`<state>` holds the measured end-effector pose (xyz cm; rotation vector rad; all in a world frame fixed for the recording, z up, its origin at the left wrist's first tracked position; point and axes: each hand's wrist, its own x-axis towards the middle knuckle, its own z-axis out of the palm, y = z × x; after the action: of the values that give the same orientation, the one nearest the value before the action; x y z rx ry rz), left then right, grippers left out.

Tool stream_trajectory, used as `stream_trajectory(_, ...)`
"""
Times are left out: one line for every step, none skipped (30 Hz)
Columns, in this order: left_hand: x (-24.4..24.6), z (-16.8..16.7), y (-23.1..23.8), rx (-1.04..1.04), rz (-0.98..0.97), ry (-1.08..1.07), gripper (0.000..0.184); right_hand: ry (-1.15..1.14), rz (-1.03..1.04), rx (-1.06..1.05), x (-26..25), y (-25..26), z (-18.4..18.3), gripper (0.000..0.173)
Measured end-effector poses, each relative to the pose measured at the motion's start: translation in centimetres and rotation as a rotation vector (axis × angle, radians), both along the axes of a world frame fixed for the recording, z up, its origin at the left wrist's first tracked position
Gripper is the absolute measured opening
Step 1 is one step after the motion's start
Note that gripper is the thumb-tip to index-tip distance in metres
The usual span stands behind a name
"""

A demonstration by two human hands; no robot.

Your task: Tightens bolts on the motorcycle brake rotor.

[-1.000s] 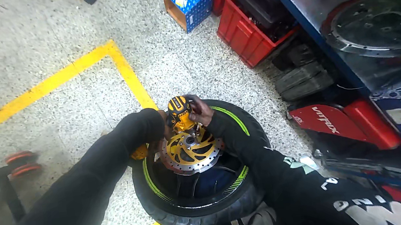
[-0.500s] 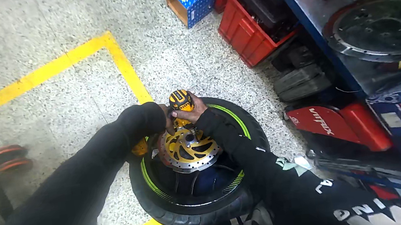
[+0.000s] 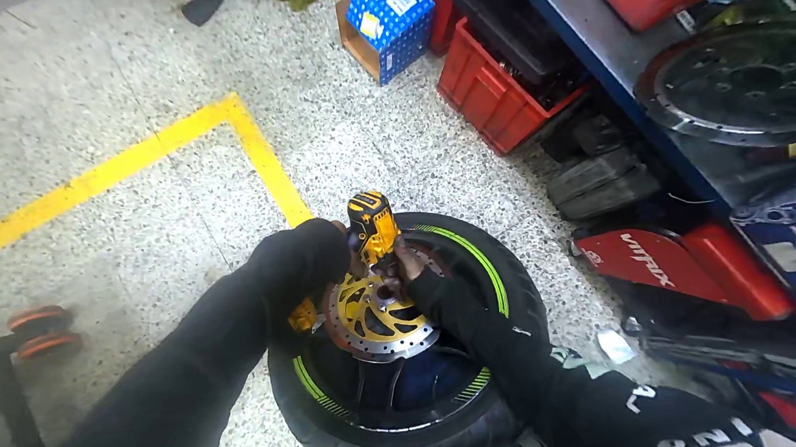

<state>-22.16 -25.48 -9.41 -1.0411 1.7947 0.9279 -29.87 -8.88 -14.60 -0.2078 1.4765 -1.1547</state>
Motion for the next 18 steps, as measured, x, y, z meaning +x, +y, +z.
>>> stream_trajectory(0.0,0.2,-1.0,0.000,0.023,0.037,0.043,0.006,-0.004,-0.029,-0.5,-0.8,0.1,0.040)
stream_trajectory(-0.1,1.0,-1.8,0.000,0.033,0.082,0.045,0.017,-0.009,-0.093,-1.2,-1.4,0.0,0.040)
stream_trajectory(-0.3,2.5,-2.1,-0.016,0.030,0.124,0.045,0.035,-0.016,-0.189,-1.8,-1.9,-0.5,0.039)
stream_trajectory(-0.9,4.7,-1.7,-0.042,0.016,0.135,0.044,0.040,-0.019,-0.315,-2.3,-2.0,-1.4,0.045)
stream_trajectory(-2.0,7.3,-0.8,-0.058,-0.005,0.084,0.042,0.026,-0.013,-0.443,-2.8,-2.0,-2.7,0.060)
stream_trajectory(-2.7,8.6,-0.1,-0.081,-0.018,0.052,0.039,0.015,-0.010,-0.538,-3.2,-2.3,-4.3,0.079)
stream_trajectory(-3.0,8.7,0.0,-0.084,-0.026,0.053,0.038,-0.022,0.000,-0.585,-3.5,-2.5,-5.5,0.086)
stream_trajectory(-2.7,7.2,-0.2,-0.084,-0.032,0.086,0.039,-0.070,0.012,-0.608,-3.7,-2.5,-6.6,0.086)
stream_trajectory(-2.2,4.3,-0.9,-0.104,-0.044,0.137,0.041,-0.102,0.018,-0.600,-3.7,-2.2,-7.5,0.084)
stream_trajectory(-2.0,1.9,-1.2,-0.110,-0.056,0.118,0.042,-0.110,0.017,-0.565,-3.4,-1.8,-8.1,0.083)
stream_trajectory(-2.0,0.2,-1.0,-0.113,-0.059,0.082,0.042,-0.105,0.010,-0.546,-3.2,-1.3,-8.7,0.084)
stream_trajectory(-2.2,-0.6,-0.7,-0.123,-0.063,0.044,0.043,-0.101,-0.006,-0.548,-2.9,-1.0,-9.3,0.085)
stream_trajectory(-2.4,-0.7,-0.4,-0.129,-0.073,0.006,0.044,-0.103,-0.023,-0.551,-2.8,-0.7,-9.8,0.084)
stream_trajectory(-2.7,-0.4,-0.1,-0.119,-0.082,-0.032,0.045,-0.103,-0.037,-0.536,-2.6,-0.5,-9.8,0.081)
stream_trajectory(-2.8,0.0,0.3,-0.098,-0.071,-0.058,0.045,-0.093,-0.043,-0.497,-2.4,-0.3,-9.2,0.075)
stream_trajectory(-2.4,-0.6,0.2,-0.101,-0.057,-0.035,0.044,-0.071,-0.046,-0.426,-2.3,-0.1,-7.6,0.063)
stream_trajectory(-2.3,-1.2,0.1,-0.092,-0.021,-0.027,0.044,-0.051,-0.026,-0.315,-2.3,-0.1,-4.9,0.044)
stream_trajectory(-2.2,-1.4,0.0,-0.077,0.018,-0.037,0.043,-0.045,-0.014,-0.228,-2.3,-0.4,-2.8,0.035)
